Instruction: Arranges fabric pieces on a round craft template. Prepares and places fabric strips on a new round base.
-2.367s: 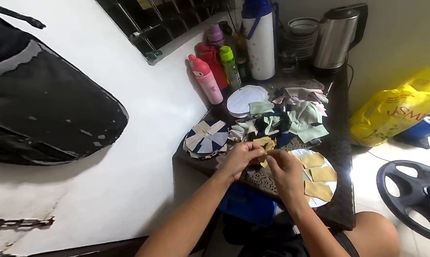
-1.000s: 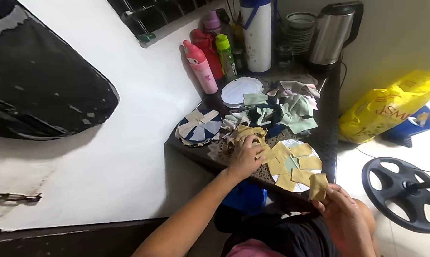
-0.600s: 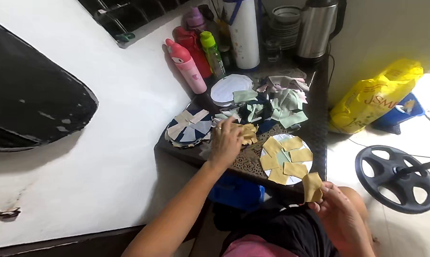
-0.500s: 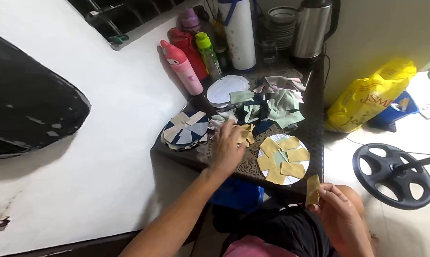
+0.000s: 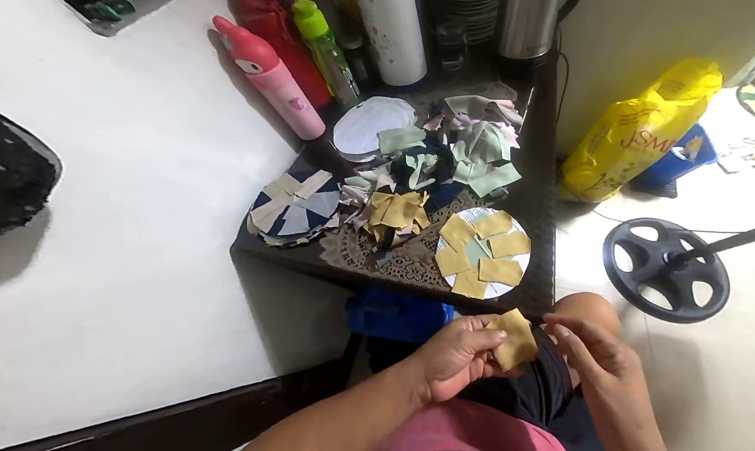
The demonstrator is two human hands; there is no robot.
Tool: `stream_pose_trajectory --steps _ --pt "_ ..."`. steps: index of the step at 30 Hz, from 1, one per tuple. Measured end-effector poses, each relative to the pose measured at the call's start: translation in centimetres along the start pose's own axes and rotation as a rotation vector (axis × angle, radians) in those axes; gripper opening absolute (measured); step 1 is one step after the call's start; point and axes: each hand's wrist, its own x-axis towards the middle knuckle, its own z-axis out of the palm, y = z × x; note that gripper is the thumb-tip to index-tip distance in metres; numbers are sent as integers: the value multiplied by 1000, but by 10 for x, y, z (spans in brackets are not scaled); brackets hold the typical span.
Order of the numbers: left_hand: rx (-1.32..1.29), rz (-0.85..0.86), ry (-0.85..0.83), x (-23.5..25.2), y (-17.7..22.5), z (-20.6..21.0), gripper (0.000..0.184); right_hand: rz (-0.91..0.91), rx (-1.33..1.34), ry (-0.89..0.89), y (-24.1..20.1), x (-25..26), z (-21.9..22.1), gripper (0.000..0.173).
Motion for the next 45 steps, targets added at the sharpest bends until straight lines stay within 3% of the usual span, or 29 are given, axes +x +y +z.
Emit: stream_pose_trajectory --steps 5,11,17,25,35,45 --pt "293 61 -115 1 12 -6 26 137 74 -277 -1 17 3 31" --pt "531 189 -58 6 32 -18 18 96 187 -252 -1 42 29 7" --pt "922 403 147 27 84 -35 14 89 10 -222 -16 92 46 5" --pt "1205 299 302 62 144 -44 23 84 -361 -226 -17 163 71 9" --pt "1584 367 493 88 159 -47 26 31 -772 -261 -18 198 86 18" --pt "1570 409 558 99 156 -55 20 -60 -911 -270 -19 201 94 18"
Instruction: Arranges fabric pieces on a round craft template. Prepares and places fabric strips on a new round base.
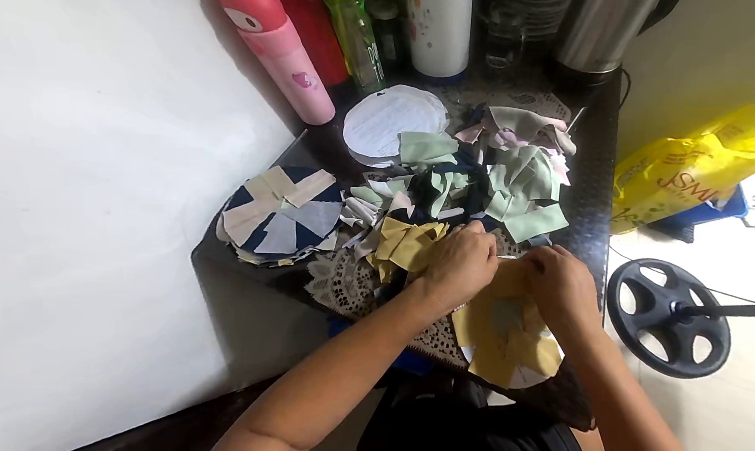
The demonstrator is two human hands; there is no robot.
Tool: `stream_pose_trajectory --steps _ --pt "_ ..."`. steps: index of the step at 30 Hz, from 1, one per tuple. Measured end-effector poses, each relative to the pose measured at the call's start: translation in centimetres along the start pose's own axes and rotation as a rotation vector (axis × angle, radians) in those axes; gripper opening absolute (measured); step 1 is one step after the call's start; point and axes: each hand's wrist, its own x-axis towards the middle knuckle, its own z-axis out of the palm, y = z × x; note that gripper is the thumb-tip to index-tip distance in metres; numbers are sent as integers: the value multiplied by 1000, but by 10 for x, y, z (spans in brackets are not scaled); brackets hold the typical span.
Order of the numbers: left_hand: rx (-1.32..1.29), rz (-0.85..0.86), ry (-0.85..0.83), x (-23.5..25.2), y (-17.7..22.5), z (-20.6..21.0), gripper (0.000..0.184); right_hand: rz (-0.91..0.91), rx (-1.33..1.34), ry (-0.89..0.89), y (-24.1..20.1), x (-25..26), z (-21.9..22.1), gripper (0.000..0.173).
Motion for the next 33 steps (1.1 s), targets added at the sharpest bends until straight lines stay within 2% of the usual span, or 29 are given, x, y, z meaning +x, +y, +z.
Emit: stream_pose_trajectory --steps 12,18,21,25,33 --pt "-9 1 44 3 -2 4 19 11 -38 10 -4 7 2 17" --pt "8 -3 40 4 -3 4 19 -77 24 229 22 -7 4 19" --pt "9 15 68 4 -4 7 18 -152 -1 278 32 -17 7 22" --pt "23 21 78 5 -4 7 17 -227 -31 256 31 -22 16 25" --pt "26 -7 68 5 -2 3 16 -213 -71 243 35 -25 26 29"
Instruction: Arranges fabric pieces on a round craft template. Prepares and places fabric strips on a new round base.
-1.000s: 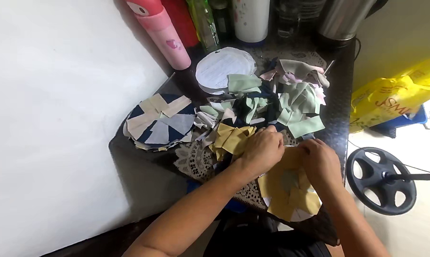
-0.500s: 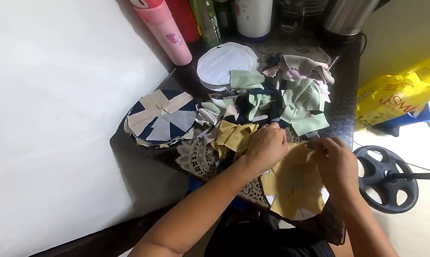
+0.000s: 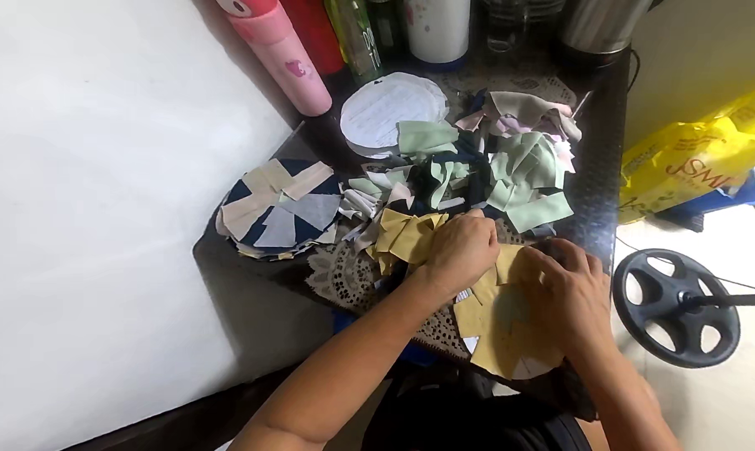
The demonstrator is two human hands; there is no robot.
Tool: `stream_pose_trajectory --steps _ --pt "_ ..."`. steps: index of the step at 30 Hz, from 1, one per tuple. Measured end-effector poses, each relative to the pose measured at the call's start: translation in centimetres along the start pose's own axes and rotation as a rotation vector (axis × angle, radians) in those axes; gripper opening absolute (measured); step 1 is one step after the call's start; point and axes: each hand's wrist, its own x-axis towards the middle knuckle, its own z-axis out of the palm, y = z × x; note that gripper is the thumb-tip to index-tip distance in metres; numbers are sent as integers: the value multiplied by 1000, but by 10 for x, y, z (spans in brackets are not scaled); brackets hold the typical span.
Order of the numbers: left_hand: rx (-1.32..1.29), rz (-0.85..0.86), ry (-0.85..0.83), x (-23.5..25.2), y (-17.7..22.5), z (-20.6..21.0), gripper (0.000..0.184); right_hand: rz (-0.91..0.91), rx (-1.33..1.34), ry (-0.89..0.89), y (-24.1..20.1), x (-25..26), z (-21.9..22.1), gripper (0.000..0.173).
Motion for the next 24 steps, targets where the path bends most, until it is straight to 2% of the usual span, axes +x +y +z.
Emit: stream_pose_trajectory --steps 5,7,10,13,15,17,24 --pt "-19 -18 -13 1 1 -2 10 -4 -13 7 0 0 1 30" --pt "-35 -5 26 0 1 -2 15 -2 -10 3 0 0 1 30" --pt "-30 146 205 -12 -2 12 23 1 23 26 1 -1 -1 31" --pt "30 312 261 -31 -8 31 29 14 76 94 8 -5 -9 29" --pt "70 349 280 -44 -12 37 30 15 102 127 11 -9 -14 26" --pt "84 359 329 -54 -14 39 24 -23 100 147 11 -12 -14 25" --pt "151 364 251 -51 -11 35 18 -84 11 71 0 -13 -3 33"
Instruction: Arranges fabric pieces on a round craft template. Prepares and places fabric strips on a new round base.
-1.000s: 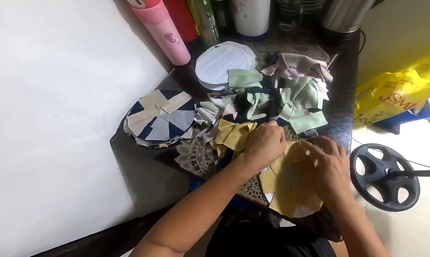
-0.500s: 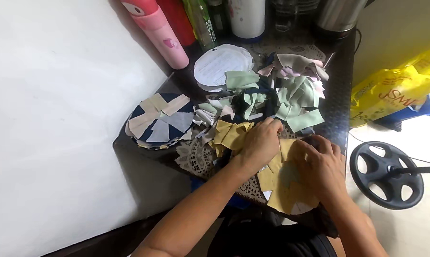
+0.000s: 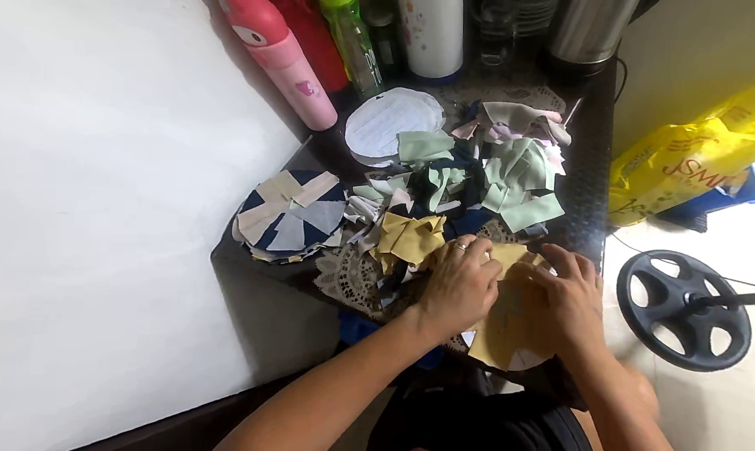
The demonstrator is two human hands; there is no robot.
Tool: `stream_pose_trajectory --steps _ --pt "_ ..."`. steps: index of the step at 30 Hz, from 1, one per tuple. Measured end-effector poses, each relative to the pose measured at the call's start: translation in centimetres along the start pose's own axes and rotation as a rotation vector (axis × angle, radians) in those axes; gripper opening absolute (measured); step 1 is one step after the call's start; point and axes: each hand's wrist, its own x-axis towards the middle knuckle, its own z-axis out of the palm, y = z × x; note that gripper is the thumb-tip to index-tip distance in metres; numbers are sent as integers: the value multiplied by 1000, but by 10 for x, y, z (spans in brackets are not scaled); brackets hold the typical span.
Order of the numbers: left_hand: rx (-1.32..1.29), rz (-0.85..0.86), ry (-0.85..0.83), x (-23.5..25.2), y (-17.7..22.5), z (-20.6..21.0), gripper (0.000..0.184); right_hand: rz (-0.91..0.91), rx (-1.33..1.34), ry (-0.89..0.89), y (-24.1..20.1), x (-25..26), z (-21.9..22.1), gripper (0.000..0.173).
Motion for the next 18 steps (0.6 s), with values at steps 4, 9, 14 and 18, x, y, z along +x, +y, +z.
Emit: stream_pose_trajectory --steps 4,9,14,18 --pt "-26 -9 -38 0 -2 -5 22 0 14 -9 3 -2 1 38" --pt "-64 17 -112 3 16 1 44 80 162 99 10 -6 -3 35" --pt "-72 46 -458 6 38 7 80 235 401 263 10 -19 -10 33" --pt "-87 77 -440 2 34 13 74 296 519 384 10 -31 5 32"
